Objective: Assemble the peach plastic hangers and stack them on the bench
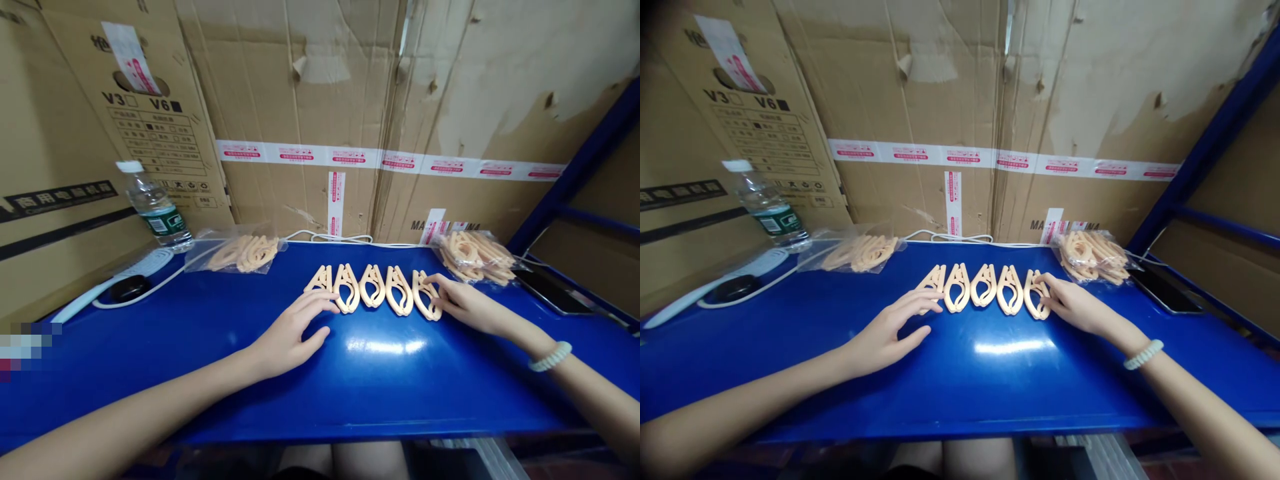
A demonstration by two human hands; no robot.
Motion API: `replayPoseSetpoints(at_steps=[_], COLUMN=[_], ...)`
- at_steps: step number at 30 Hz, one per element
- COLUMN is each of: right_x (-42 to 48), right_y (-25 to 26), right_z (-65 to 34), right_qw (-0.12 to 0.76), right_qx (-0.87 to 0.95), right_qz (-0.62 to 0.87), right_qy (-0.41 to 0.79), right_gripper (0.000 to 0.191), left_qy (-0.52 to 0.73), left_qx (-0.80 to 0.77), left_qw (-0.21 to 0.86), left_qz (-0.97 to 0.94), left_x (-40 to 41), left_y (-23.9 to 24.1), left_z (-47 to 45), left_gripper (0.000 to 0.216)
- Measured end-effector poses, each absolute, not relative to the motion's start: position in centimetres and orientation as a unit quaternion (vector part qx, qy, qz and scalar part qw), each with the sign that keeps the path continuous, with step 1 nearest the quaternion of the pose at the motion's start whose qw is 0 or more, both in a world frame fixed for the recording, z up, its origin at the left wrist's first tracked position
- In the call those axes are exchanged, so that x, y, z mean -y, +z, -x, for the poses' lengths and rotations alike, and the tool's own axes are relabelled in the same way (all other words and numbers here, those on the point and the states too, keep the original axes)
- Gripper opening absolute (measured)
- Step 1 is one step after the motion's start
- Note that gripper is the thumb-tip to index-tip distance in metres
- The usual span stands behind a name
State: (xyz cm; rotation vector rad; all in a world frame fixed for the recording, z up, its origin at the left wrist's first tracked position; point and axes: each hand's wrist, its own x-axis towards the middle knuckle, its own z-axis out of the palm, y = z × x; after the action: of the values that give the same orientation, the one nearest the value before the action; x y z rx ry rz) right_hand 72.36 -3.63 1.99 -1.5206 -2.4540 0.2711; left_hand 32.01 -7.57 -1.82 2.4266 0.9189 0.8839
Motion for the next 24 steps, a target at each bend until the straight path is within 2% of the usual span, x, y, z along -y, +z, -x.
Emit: replayPoseSetpoints(at_steps=[5,11,15,24], right_x=[6.0,7.3,6.4,1.3], right_y=[1.6,-0.3,-0.7,-0.5], right_z=[-70.2,-65.8,-64.4,-63.3], right_qw=[0.168,0.084,0.038,0.025], right_qx=[0.856,0.888,0.894,0.900], right_qz=[0.489,0.451,0.447,0.436], right_qy=[-0.007,-0.037,-0.009,0.002], right_gripper=[0.059,0.073,0.074,0.073], left_qy=[0.227,0.149,0.109,0.110], left_qx=[-0.396,-0.429,-0.451,-0.468], left_qw=[0.131,0.107,0.132,0.118], left_qz=[-0.880,-0.884,-0.876,-0.869], left_x=[8.3,8.8,8.3,3.3], left_y=[-2.0,-1.7,-1.5,-2.1], left_z=[-32.6,-34.7,-35.6,-35.5], left_gripper=[0.047,0.074,0.081,0.080])
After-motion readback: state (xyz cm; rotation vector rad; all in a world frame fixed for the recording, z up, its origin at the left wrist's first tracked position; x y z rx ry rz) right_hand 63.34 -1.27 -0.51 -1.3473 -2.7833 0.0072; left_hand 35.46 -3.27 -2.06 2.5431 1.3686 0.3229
